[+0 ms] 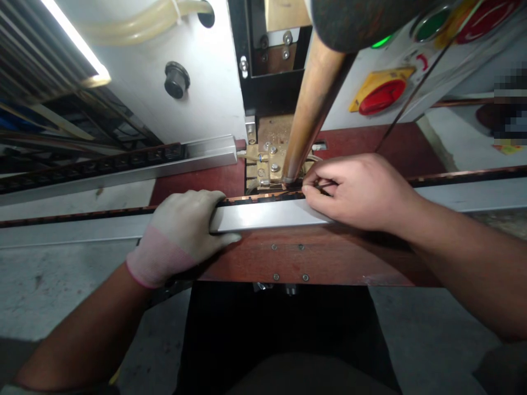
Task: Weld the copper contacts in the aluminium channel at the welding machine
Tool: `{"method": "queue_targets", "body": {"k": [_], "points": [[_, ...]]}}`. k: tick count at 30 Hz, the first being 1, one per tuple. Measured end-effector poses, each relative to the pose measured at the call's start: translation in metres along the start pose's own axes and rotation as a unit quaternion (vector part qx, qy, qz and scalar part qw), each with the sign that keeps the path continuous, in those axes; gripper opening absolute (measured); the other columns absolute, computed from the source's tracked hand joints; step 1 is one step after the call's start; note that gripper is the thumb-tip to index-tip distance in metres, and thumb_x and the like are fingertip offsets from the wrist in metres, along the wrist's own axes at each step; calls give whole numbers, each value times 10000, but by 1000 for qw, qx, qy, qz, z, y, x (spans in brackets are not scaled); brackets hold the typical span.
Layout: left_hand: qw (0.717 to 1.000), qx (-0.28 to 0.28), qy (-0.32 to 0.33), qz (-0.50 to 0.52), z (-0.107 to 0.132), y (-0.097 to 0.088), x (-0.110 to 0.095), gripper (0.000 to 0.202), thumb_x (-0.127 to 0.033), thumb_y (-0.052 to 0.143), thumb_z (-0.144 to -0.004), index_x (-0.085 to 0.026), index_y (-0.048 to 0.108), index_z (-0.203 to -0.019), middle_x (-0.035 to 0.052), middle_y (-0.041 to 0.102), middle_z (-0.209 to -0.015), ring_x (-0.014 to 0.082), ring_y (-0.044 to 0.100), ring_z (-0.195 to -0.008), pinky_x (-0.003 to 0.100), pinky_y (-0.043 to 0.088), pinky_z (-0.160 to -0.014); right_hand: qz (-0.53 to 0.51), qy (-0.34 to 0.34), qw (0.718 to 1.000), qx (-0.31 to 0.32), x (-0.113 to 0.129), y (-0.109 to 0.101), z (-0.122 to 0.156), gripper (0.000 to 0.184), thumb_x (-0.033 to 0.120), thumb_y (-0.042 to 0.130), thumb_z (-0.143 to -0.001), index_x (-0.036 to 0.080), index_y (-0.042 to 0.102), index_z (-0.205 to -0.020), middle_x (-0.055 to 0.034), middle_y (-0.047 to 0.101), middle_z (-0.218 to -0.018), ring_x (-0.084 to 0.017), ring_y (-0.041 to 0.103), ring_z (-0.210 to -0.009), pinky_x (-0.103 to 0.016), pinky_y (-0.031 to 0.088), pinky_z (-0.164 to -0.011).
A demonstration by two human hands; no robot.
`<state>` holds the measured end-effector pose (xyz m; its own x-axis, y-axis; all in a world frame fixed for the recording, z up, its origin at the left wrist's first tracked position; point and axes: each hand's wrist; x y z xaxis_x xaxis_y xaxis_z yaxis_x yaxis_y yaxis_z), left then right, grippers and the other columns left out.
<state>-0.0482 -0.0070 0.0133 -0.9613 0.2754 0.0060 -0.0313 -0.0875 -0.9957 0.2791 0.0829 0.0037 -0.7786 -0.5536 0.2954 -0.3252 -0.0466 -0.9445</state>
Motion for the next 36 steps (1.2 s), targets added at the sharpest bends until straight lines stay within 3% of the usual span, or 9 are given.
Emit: {"method": "queue_targets", "body": {"k": [5, 10, 14, 19, 24, 27, 32, 36], "points": [[999, -35, 6, 1, 2, 7, -17, 560, -694, 806, -1022, -238, 816, -1346, 179, 904, -1312, 435, 859, -1154, 580, 646, -1008, -6, -19, 1000, -14, 5, -2, 4, 278, 406, 606, -1004, 349, 878, -996, -25, 797, -788, -295, 756, -782, -433, 478, -737], [995, -92, 27, 0, 7, 17, -28, 587, -613, 784, -1043, -200, 776, -1460, 205, 889, -1375, 447, 848, -1240, 610, 647, -1087, -12, -8, 1000, 7, 16, -7, 9, 274, 413, 591, -1044, 376, 861, -1013, -23, 796, -799, -301, 755, -786, -440, 486, -754], [994, -101, 30, 2, 8, 20, -31, 598, -611, 795, -1032, -196, 771, -1461, 210, 888, -1371, 446, 846, -1219, 606, 648, -1072, 11, -8, 1000, 1, 18, -4, 11, 266, 392, 583, -1047, 368, 844, -1003, -27, 793, -787, -298, 732, -772, -430, 442, -729], [996, -89, 30, 5, 5, 16, -29, 656, -646, 750, -1079, -159, 764, -1518, 242, 868, -1421, 467, 846, -1254, 623, 644, -1085, 51, -7, 998, -24, 13, 0, 7, 204, 396, 612, -972, 324, 787, -893, -40, 770, -782, -278, 709, -784, -415, 382, -712], [998, -49, 31, 15, 0, 11, -17, 658, -588, 792, -1056, -179, 736, -1568, 233, 846, -1515, 469, 826, -1344, 635, 635, -1159, 63, 51, 997, 20, 8, -3, -3, 224, 369, 625, -992, 295, 654, -783, -78, 746, -754, -289, 665, -740, -424, 278, -687], [999, -29, 11, 12, -1, 8, -7, 705, -649, 813, -1025, -175, 745, -1542, 229, 858, -1467, 479, 825, -1323, 644, 644, -1146, 41, 35, 998, 13, 4, -4, -5, 204, 344, 628, -996, 314, 699, -807, -76, 766, -759, -304, 685, -742, -430, 303, -667], [1000, 2, -20, -12, -3, 3, 1, 737, -779, 829, -967, -188, 804, -1405, 222, 878, -1300, 500, 846, -1143, 648, 665, -988, 42, 34, 998, 11, 3, -3, -4, 210, 354, 638, -1001, 322, 749, -827, -75, 783, -763, -321, 715, -755, -441, 321, -665], [1000, -5, -30, -5, -3, 4, 0, 783, -806, 819, -967, -176, 812, -1431, 225, 881, -1325, 503, 851, -1185, 646, 661, -1009, 41, 46, 998, 21, 5, -5, -5, 193, 338, 650, -999, 317, 743, -831, -87, 782, -777, -333, 718, -767, -446, 315, -685]]}}
Point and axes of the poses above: each hand's wrist, its own z-axis away from the middle knuckle, its own y-axis out of the palm, x = y × z
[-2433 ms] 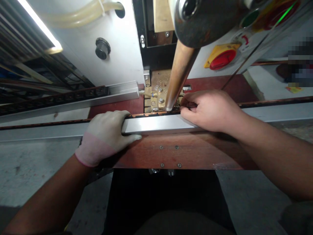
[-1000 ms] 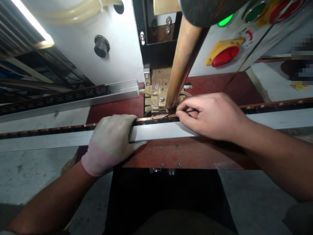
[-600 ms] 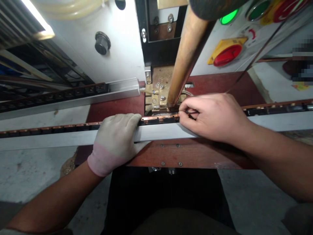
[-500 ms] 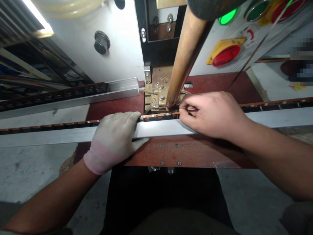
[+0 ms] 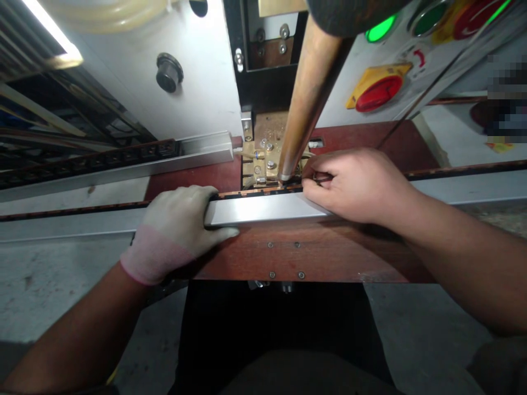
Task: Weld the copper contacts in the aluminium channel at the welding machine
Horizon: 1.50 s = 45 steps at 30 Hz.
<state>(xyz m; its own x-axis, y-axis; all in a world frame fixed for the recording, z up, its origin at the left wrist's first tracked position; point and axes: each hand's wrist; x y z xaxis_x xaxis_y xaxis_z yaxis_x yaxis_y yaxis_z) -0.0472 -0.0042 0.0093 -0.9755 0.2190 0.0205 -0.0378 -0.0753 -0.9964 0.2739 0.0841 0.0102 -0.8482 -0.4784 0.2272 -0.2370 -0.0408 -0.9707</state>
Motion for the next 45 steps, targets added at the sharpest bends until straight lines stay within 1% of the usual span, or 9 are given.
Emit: {"method": "queue_targets", "body": {"k": [8, 14, 18, 21, 26, 30, 35, 38, 45], "points": [[1000, -13, 7, 10, -1, 3, 1, 747, -814, 792, -983, -219, 819, -1434, 202, 887, -1397, 475, 851, -1246, 610, 655, -1053, 12, 5, 1000, -2, -4, 1, -2, 216, 383, 656, -1012, 311, 767, -842, -72, 760, -758, -296, 665, -732, -428, 315, -688], [1000, -23, 1, -1, -3, 7, 3, 755, -812, 772, -991, -220, 813, -1457, 203, 878, -1424, 484, 837, -1269, 607, 645, -1072, 4, 11, 1000, 1, -8, 3, -6, 200, 381, 674, -1041, 326, 864, -1013, -86, 855, -894, -314, 729, -792, -438, 362, -695], [999, -24, 21, -7, -2, 6, 7, 755, -805, 772, -1002, -204, 795, -1458, 209, 875, -1416, 480, 839, -1251, 601, 646, -1072, 7, -1, 1000, -18, -12, 7, -8, 217, 428, 691, -1016, 327, 881, -986, -80, 844, -848, -338, 757, -789, -448, 382, -679], [999, -12, 32, -2, -3, 2, 10, 708, -746, 790, -1009, -197, 785, -1456, 211, 872, -1385, 472, 845, -1211, 599, 653, -1043, 0, -7, 1000, -24, -14, 9, -8, 210, 421, 688, -1014, 328, 874, -982, -76, 822, -816, -333, 739, -755, -450, 359, -672], [1000, 16, -16, 8, -4, -5, 10, 666, -746, 842, -961, -199, 793, -1337, 194, 875, -1243, 460, 849, -1078, 578, 653, -939, 5, -2, 1000, -11, -12, 7, -7, 170, 380, 685, -1009, 315, 827, -943, -84, 788, -783, -328, 701, -715, -445, 309, -665], [1000, 17, -21, 3, -3, -4, 8, 675, -746, 849, -959, -198, 791, -1349, 205, 866, -1262, 468, 842, -1109, 583, 643, -962, 8, -2, 1000, -15, -11, 7, -8, 141, 367, 690, -995, 316, 779, -898, -71, 738, -735, -305, 655, -679, -437, 274, -653], [1000, 16, -21, 3, -2, -2, 10, 738, -740, 869, -950, -182, 783, -1426, 211, 866, -1304, 468, 840, -1175, 580, 645, -1021, 7, 19, 1000, 0, -6, 4, -8, 111, 340, 717, -986, 317, 754, -884, -71, 734, -741, -309, 660, -697, -443, 292, -672], [1000, 17, -18, 7, -3, -3, 10, 708, -737, 870, -954, -200, 785, -1407, 200, 873, -1306, 462, 843, -1177, 577, 650, -1021, 8, 32, 999, 17, -3, 1, -8, 107, 321, 725, -981, 312, 740, -875, -78, 742, -758, -319, 682, -725, -445, 302, -684], [1000, 16, -17, 20, -3, -5, 10, 624, -744, 871, -949, -231, 820, -1302, 173, 897, -1264, 472, 859, -1114, 599, 661, -953, 29, 26, 999, 27, 0, -2, -6, 176, 321, 684, -1021, 299, 719, -850, -98, 750, -759, -331, 695, -736, -444, 283, -685]]}}
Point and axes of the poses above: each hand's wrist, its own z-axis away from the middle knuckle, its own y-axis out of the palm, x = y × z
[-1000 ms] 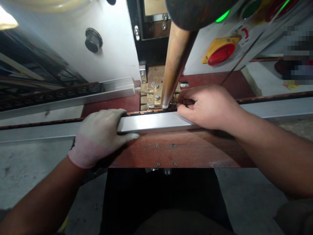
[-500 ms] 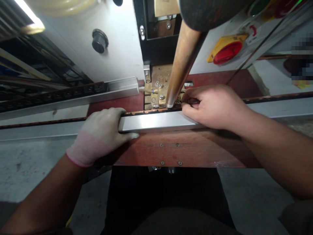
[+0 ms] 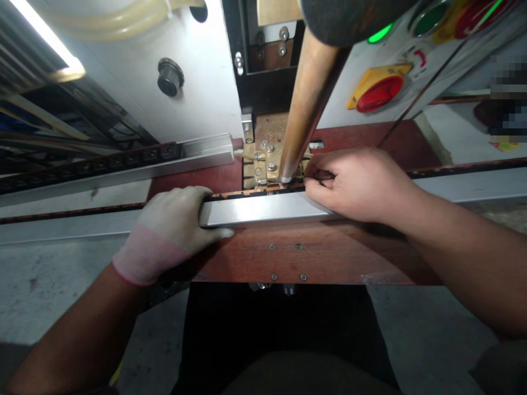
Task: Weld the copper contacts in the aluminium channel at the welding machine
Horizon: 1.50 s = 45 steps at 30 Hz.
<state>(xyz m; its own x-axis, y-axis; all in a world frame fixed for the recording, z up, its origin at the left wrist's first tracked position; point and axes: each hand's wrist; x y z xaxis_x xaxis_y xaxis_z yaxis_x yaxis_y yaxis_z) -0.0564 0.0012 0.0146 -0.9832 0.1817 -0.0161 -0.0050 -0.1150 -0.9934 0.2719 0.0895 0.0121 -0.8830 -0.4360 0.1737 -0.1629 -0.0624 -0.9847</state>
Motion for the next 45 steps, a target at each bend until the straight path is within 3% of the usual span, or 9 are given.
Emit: {"method": "queue_targets", "body": {"k": [5, 10, 17, 22, 26, 30, 38, 41, 45], "points": [[1000, -17, 0, -7, 1, 2, -2, 736, -754, 916, -901, -204, 839, -1384, 193, 905, -1295, 496, 863, -1162, 626, 666, -985, -12, -17, 1000, -9, 2, -1, 1, 209, 327, 656, -1034, 298, 712, -834, -78, 727, -739, -307, 683, -725, -439, 298, -692], [998, -56, 5, -5, 6, 11, -23, 703, -750, 930, -904, -183, 864, -1315, 216, 906, -1263, 488, 870, -1137, 620, 655, -996, -18, -36, 999, -14, 3, 0, 7, 284, 395, 636, -1054, 313, 695, -789, -71, 702, -708, -307, 680, -724, -444, 333, -684], [988, -147, 47, 3, 17, 27, -34, 667, -697, 869, -980, -172, 818, -1390, 205, 901, -1299, 451, 865, -1204, 588, 644, -1067, -40, -61, 997, -37, 8, 2, 17, 289, 424, 590, -1063, 361, 871, -1038, -62, 822, -835, -344, 784, -855, -459, 455, -724], [992, -118, 37, 2, 18, 24, -34, 679, -731, 800, -1026, -180, 807, -1423, 211, 898, -1326, 451, 856, -1244, 607, 637, -1109, -37, -71, 995, -61, 6, 7, 17, 328, 461, 568, -1096, 374, 874, -1018, -47, 826, -849, -323, 792, -835, -444, 473, -694], [995, -98, 23, 1, 15, 19, -36, 691, -751, 813, -1009, -201, 808, -1427, 205, 896, -1329, 462, 848, -1248, 617, 637, -1107, -16, -78, 994, -70, 5, 7, 15, 249, 394, 606, -1048, 327, 824, -950, -54, 773, -772, -321, 768, -801, -437, 395, -671], [998, -64, 24, -8, 9, 14, -35, 694, -732, 840, -1000, -182, 813, -1422, 219, 888, -1332, 475, 851, -1206, 622, 646, -1071, -7, -43, 998, -41, 4, 3, 11, 215, 337, 667, -1019, 302, 710, -812, -87, 752, -757, -325, 716, -744, -442, 314, -662], [998, -33, 46, 0, 4, 11, -22, 758, -690, 826, -1018, -188, 755, -1581, 219, 860, -1492, 469, 828, -1356, 613, 633, -1172, -43, -32, 998, -27, -2, 5, 3, 225, 357, 664, -968, 310, 608, -755, -51, 645, -684, -268, 571, -667, -422, 286, -684], [1000, -10, 17, -22, 5, 7, -16, 817, -780, 845, -968, -188, 774, -1526, 220, 876, -1416, 488, 844, -1265, 626, 658, -1088, -32, -21, 999, -23, -3, 6, 2, 246, 383, 652, -967, 306, 578, -745, -42, 627, -676, -253, 531, -653, -411, 276, -679], [999, -1, -9, -32, 4, 4, -12, 822, -864, 835, -931, -200, 815, -1416, 219, 885, -1334, 505, 849, -1180, 634, 662, -995, -19, -36, 999, -20, -3, 3, 3, 260, 391, 634, -1001, 302, 618, -757, -63, 680, -693, -264, 587, -664, -418, 296, -669]]}}
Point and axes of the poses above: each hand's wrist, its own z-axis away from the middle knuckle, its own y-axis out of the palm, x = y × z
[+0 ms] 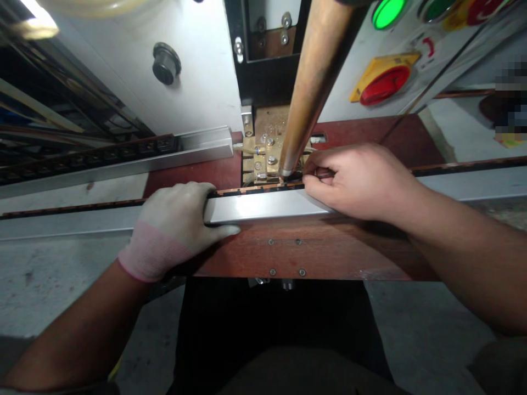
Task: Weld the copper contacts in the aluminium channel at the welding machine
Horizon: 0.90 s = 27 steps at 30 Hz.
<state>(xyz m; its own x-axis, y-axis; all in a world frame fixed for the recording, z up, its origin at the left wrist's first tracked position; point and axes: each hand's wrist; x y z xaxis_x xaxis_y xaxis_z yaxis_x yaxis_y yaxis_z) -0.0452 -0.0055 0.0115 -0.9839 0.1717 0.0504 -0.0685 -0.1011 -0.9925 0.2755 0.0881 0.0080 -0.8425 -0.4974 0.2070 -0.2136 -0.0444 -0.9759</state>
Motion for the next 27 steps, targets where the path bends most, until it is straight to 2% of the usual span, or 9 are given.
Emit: {"method": "queue_targets", "body": {"k": [5, 10, 14, 18, 23, 27], "points": [[1000, -16, 4, 10, -1, 3, -2, 793, -854, 811, -949, -217, 831, -1420, 210, 893, -1351, 498, 848, -1210, 621, 651, -1003, 9, -4, 1000, -8, -5, 1, -1, 236, 365, 658, -1010, 302, 674, -783, -75, 723, -709, -282, 644, -670, -428, 293, -651], [999, -39, 5, 8, -3, 8, -3, 785, -865, 746, -985, -220, 809, -1428, 200, 888, -1386, 480, 836, -1259, 591, 636, -1037, -1, -13, 1000, -16, -11, 4, -4, 153, 324, 695, -1016, 298, 751, -875, -96, 812, -811, -326, 729, -735, -436, 355, -644], [1000, -30, 6, -4, -5, 7, -3, 748, -853, 728, -997, -208, 799, -1369, 213, 876, -1379, 481, 833, -1248, 587, 634, -1026, -3, -6, 1000, -9, -10, 3, -5, 131, 323, 692, -1027, 288, 786, -942, -120, 846, -879, -350, 760, -789, -446, 383, -665], [1000, -21, 20, -3, -6, 3, 0, 672, -782, 781, -986, -234, 794, -1374, 193, 878, -1346, 462, 839, -1207, 577, 644, -1016, 10, -14, 1000, -6, -10, 3, -4, 142, 319, 687, -1037, 294, 813, -978, -114, 858, -886, -337, 757, -784, -439, 387, -649], [1000, -14, -24, 7, -4, 1, 5, 737, -826, 843, -929, -241, 796, -1375, 199, 877, -1309, 469, 837, -1188, 594, 657, -1015, 17, -23, 999, -40, -11, 5, -3, 180, 338, 679, -1036, 317, 847, -974, -86, 839, -826, -316, 753, -761, -437, 408, -632], [999, -12, -30, 10, -4, 2, 4, 775, -845, 821, -935, -223, 797, -1395, 215, 868, -1321, 479, 831, -1202, 606, 650, -1032, 13, -20, 999, -30, -9, 3, -2, 180, 347, 678, -1030, 318, 838, -954, -92, 820, -822, -338, 757, -778, -448, 421, -660]]}}
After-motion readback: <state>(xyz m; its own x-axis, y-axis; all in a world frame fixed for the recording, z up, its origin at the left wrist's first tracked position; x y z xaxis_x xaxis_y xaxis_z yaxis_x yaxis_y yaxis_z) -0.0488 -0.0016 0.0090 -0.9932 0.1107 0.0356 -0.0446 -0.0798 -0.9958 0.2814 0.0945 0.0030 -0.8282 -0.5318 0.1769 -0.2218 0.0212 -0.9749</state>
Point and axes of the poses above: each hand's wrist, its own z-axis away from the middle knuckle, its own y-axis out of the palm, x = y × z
